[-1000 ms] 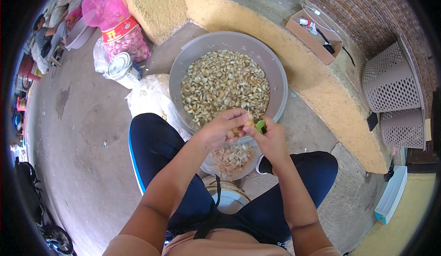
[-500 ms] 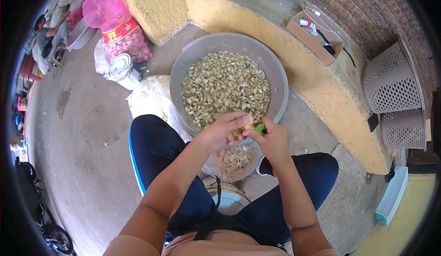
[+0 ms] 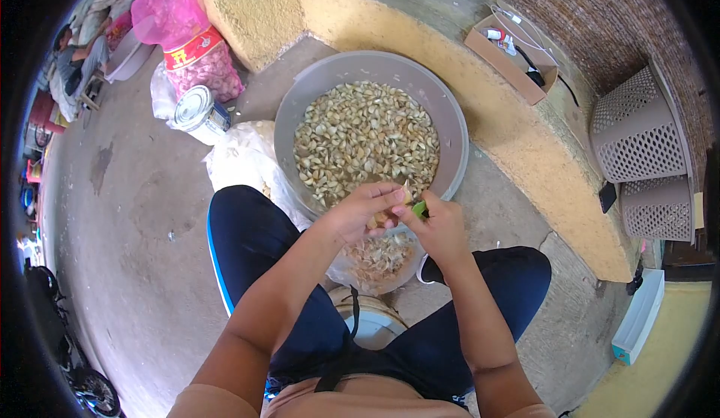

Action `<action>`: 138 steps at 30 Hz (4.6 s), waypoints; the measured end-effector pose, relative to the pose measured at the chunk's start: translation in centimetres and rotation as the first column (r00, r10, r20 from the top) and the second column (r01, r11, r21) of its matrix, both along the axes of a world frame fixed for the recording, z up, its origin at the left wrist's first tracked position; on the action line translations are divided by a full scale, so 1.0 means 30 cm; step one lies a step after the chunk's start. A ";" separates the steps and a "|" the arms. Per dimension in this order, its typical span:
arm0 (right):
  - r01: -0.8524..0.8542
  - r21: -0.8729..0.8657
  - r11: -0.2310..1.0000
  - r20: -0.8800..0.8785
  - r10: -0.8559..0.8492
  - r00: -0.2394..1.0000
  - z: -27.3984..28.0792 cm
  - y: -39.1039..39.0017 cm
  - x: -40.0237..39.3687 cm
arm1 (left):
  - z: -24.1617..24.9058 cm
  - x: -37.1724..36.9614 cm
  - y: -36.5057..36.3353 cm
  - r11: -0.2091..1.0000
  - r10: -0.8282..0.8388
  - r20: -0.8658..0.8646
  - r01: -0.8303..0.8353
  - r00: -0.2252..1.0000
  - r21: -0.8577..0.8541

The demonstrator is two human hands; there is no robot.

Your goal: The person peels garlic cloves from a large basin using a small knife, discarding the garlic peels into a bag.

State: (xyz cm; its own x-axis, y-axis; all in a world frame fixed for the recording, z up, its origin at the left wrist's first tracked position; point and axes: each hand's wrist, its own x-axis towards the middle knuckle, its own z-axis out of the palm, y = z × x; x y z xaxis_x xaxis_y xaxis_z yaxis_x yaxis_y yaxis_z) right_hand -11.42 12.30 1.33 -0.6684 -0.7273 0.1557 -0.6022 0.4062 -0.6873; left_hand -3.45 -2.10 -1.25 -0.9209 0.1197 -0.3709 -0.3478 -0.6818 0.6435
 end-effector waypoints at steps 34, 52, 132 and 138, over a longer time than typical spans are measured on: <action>-0.158 0.124 0.980 -0.120 0.173 0.978 -0.002 0.047 -0.090 | 0.018 -0.008 0.004 0.992 0.008 0.133 0.008 0.991 -0.123; -0.250 0.272 0.929 -0.188 0.306 0.933 0.008 0.039 -0.042 | -0.010 -0.016 0.036 0.995 0.096 0.070 -0.094 0.993 -0.035; 0.370 -0.173 0.913 0.861 -0.042 0.508 -0.073 0.028 -0.036 | 0.008 -0.027 0.044 0.611 0.176 -0.026 -0.130 0.984 -0.781; 0.388 -0.178 0.905 0.848 -0.059 0.527 -0.071 0.026 -0.038 | -0.039 -0.017 0.037 0.422 0.072 -0.241 -0.248 0.968 -0.872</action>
State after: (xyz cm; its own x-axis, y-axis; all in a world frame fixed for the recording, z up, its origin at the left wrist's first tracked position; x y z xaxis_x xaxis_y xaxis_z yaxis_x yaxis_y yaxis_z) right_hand -12.56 13.07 -0.79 -0.7520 -0.5525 -0.3594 0.3596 0.1130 -0.9262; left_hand -3.96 -0.98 -2.43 -0.9356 -0.3506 -0.0409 -0.1424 0.2690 0.9526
